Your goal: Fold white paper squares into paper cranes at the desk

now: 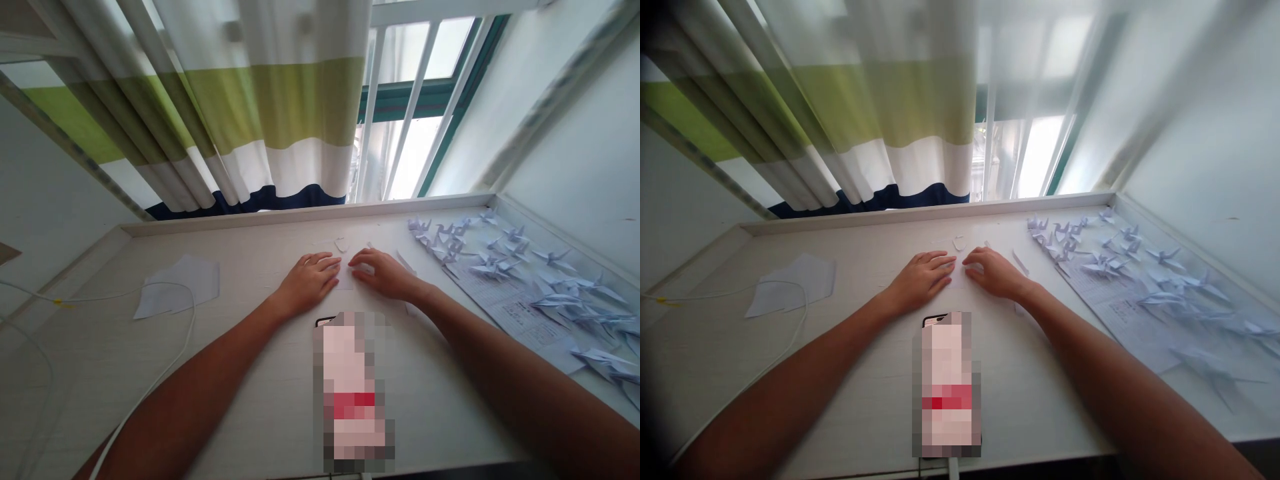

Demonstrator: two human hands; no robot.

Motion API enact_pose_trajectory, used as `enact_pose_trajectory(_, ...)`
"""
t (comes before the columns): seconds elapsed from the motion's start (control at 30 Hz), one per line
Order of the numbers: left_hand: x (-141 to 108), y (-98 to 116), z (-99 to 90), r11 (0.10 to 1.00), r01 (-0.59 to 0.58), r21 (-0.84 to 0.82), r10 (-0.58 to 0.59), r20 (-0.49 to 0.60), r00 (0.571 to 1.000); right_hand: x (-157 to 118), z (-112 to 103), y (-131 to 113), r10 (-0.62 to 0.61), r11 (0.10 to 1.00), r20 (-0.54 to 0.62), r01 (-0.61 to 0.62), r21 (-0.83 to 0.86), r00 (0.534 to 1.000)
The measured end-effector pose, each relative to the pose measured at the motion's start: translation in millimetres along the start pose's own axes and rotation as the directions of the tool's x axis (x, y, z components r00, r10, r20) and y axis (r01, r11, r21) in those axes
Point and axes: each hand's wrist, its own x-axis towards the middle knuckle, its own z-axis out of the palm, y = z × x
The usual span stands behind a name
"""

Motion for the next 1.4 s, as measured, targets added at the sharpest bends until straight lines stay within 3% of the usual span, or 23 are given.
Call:
enact_pose_trajectory(0.1, 0, 2, 0.4, 1.000, -0.003, -0.003, 0.003, -0.012, 1.000, -7, -5, 3, -0.110, 0.994, 0.096, 0.109, 0.015, 0.989)
enact_pose_trajectory(0.37, -1, -1, 3.9, 0.999, 0.012, -0.047, -0.013, -0.027, 1.000, -7, -2, 7, -0.138, 0.990, 0.112, 0.137, 0.024, 0.984)
enact_pose_trajectory(0.53, 2, 2, 7.8, 0.966, 0.150, -0.213, -0.161, -0.033, 0.986, -7, 2, 3, -0.226, 0.973, 0.127, 0.217, 0.081, 0.966)
enact_pose_trajectory(0.67, 5, 4, 11.7, 0.903, 0.271, -0.333, -0.302, -0.042, 0.952, -8, 1, 1, -0.223, 0.972, 0.135, 0.210, 0.101, 0.965)
enact_pose_trajectory(0.93, 4, 7, 10.0, 0.865, 0.372, -0.338, -0.415, -0.062, 0.908, -7, 5, 3, -0.155, 0.988, 0.042, 0.155, 0.002, 0.987)
enact_pose_trajectory(1.0, 3, 9, 9.7, 0.890, 0.346, -0.296, -0.382, -0.071, 0.921, -6, 7, 2, -0.132, 0.990, 0.023, 0.133, -0.046, 0.991)
enact_pose_trajectory(1.17, 1, 15, 8.9, 0.979, 0.146, -0.142, -0.152, -0.032, 0.988, -8, 8, -6, -0.099, 0.989, 0.046, 0.103, -0.103, 0.994)
enact_pose_trajectory(1.4, -1, 15, 7.5, 0.996, 0.081, -0.041, -0.083, -0.043, 0.996, -9, 5, -6, -0.106, 0.993, 0.070, 0.110, -0.047, 0.992)
